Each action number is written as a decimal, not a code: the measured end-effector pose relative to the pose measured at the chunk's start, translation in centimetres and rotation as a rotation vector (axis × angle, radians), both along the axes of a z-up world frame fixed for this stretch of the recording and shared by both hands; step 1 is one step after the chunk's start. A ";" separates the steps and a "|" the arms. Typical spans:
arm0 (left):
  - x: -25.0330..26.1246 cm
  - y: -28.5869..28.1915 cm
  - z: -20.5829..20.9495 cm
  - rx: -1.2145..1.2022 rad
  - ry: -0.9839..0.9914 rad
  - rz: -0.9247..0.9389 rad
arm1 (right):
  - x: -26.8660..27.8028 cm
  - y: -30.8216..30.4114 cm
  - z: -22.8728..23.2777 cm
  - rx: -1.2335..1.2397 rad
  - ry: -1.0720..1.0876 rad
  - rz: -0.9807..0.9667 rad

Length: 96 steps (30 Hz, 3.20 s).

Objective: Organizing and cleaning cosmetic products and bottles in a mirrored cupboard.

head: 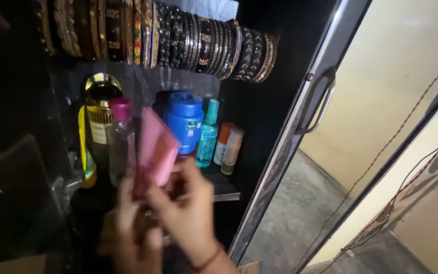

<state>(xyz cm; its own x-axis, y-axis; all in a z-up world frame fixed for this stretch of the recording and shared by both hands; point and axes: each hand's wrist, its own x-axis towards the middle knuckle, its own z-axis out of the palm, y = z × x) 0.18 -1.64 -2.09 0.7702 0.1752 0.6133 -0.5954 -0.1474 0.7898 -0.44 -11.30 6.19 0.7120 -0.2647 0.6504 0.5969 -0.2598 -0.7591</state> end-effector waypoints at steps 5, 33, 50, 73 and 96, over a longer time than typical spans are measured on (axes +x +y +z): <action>0.3 -6.0 0.0 0.155 -0.249 -0.101 | -0.8 -5.2 -0.7 0.086 0.090 -0.191; 2.7 -8.0 0.2 0.007 0.067 -0.392 | -1.8 -6.9 -2.1 -0.125 0.016 -0.370; 2.5 3.2 3.2 -0.102 0.225 0.054 | 8.2 4.1 -3.2 -0.235 0.186 0.032; 3.2 -5.3 1.7 0.212 -0.203 -0.060 | 1.8 -3.4 -3.3 -0.245 -0.057 -0.560; 2.4 -6.8 1.7 0.472 -0.251 0.002 | 0.5 -7.9 -10.3 -0.655 -0.028 -0.475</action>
